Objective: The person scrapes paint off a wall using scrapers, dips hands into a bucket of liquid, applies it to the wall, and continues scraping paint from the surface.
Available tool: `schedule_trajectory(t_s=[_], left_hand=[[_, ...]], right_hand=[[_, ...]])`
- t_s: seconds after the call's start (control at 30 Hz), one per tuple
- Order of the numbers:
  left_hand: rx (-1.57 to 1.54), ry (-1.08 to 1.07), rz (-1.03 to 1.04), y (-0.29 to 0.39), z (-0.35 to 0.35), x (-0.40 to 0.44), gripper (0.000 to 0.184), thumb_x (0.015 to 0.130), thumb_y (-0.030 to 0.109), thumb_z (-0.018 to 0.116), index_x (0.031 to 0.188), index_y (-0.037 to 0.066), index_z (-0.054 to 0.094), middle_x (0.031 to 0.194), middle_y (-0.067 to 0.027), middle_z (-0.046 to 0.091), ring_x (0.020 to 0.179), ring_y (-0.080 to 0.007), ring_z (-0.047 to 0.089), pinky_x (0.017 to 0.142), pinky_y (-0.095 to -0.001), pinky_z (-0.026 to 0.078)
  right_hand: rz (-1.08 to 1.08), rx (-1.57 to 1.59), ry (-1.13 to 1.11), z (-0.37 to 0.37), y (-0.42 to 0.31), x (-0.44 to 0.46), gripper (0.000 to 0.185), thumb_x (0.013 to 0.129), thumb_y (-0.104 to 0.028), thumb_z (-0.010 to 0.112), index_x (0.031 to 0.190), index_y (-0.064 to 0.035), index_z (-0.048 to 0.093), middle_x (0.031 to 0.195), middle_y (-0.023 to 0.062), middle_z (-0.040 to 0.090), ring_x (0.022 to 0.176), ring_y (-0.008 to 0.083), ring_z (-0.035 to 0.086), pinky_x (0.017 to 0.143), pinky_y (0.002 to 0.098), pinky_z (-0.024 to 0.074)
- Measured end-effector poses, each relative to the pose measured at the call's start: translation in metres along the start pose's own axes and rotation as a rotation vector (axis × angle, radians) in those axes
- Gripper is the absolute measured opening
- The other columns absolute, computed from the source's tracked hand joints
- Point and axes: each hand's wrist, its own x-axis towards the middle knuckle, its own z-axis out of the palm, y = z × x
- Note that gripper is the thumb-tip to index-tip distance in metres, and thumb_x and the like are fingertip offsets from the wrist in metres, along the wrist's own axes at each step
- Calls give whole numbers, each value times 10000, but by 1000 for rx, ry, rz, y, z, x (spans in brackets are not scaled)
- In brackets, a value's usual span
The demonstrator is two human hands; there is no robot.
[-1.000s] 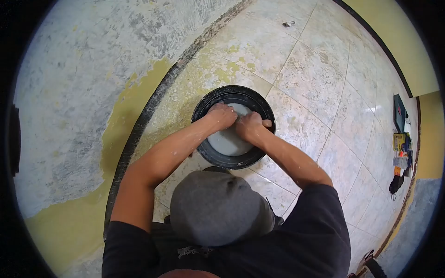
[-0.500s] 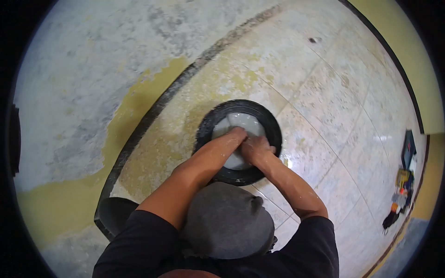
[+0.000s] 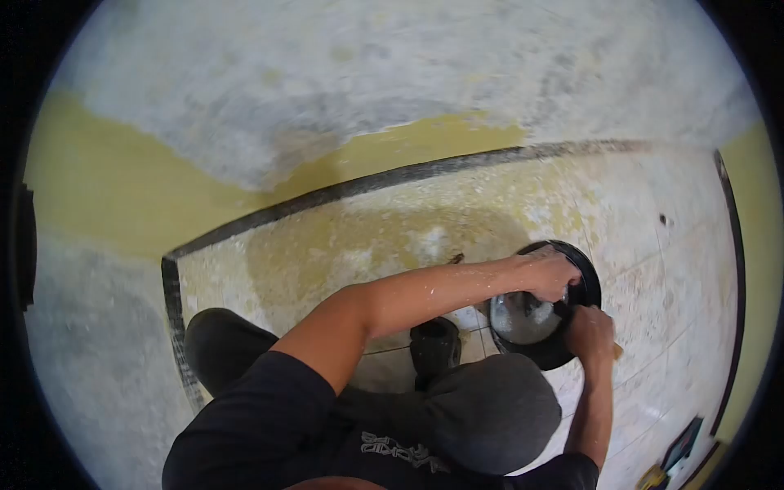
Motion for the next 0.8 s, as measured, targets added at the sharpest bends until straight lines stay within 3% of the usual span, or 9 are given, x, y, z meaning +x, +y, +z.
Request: schedule_trajectory(t_s=[0.13, 0.23, 0.33, 0.37, 0.47, 0.57, 0.6, 0.73, 0.8], left_hand=[[-222, 336, 185, -17, -20, -40, 317, 720, 98, 593, 1034, 67, 618, 932, -152, 663, 935, -344, 610, 818, -411, 472], [-402, 346, 217, -29, -41, -74, 322, 704, 102, 626, 1023, 56, 623, 937, -131, 670, 923, -277, 628, 793, -364, 484], [-769, 291, -53, -53, -69, -89, 313, 671, 44, 634, 983, 26, 634, 937, -92, 664, 782, -146, 636, 679, -281, 500], [-805, 402, 20, -69, -63, -76, 343, 664, 7, 647, 1004, 37, 621, 957, -83, 655, 712, -167, 638, 629, -297, 504], [-1474, 250, 42, -73, -100, -124, 472, 698, -22, 655, 1144, 68, 527, 1010, -66, 641, 803, -181, 642, 635, -347, 491], [-1822, 518, 360, -95, -110, -172, 213, 850, 235, 564, 1018, 106, 539, 1181, -106, 600, 1007, -292, 611, 778, -401, 465], [-2083, 499, 468, -104, -114, -190, 250, 885, 293, 500, 1046, 107, 542, 1174, -109, 593, 1037, -320, 587, 821, -419, 445], [-2287, 829, 884, -168, -106, -205, 372, 926, 380, 413, 1130, 88, 521, 1087, -112, 591, 983, -290, 585, 825, -460, 486], [-2416, 1320, 888, -162, -114, -231, 436, 911, 459, 452, 1102, 77, 536, 1048, -106, 606, 996, -264, 578, 854, -434, 479]], right_hand=[[79, -137, -124, -58, 3, 4, 160, 750, -124, 567, 873, -44, 632, 844, 205, 638, 854, 359, 615, 750, 452, 483], [104, -293, -85, -116, -26, 16, 155, 767, -127, 570, 874, -38, 637, 837, 214, 629, 848, 363, 611, 766, 460, 473], [-71, -471, 109, -169, -72, 32, 146, 779, -135, 569, 881, -40, 612, 851, 203, 620, 819, 373, 597, 734, 469, 460], [-125, -510, 139, -186, -97, 40, 161, 784, -143, 571, 902, -37, 598, 860, 203, 619, 818, 372, 593, 727, 471, 457], [-283, -473, 269, -218, -171, 64, 188, 811, -164, 572, 940, -29, 564, 870, 200, 617, 818, 369, 585, 718, 474, 447], [-472, -348, 365, -223, -234, 108, 210, 836, -193, 561, 950, -17, 569, 819, 204, 616, 812, 381, 578, 709, 478, 442], [-483, -269, 381, -218, -257, 124, 237, 849, -227, 555, 940, -10, 581, 799, 214, 618, 806, 393, 581, 707, 475, 447], [-421, 226, 203, -180, -351, 177, 357, 871, -347, 541, 891, 1, 621, 772, 246, 623, 794, 427, 599, 696, 464, 471], [-394, 335, 269, -140, -381, 192, 390, 868, -377, 541, 900, 3, 623, 773, 256, 622, 792, 433, 604, 680, 473, 476]])
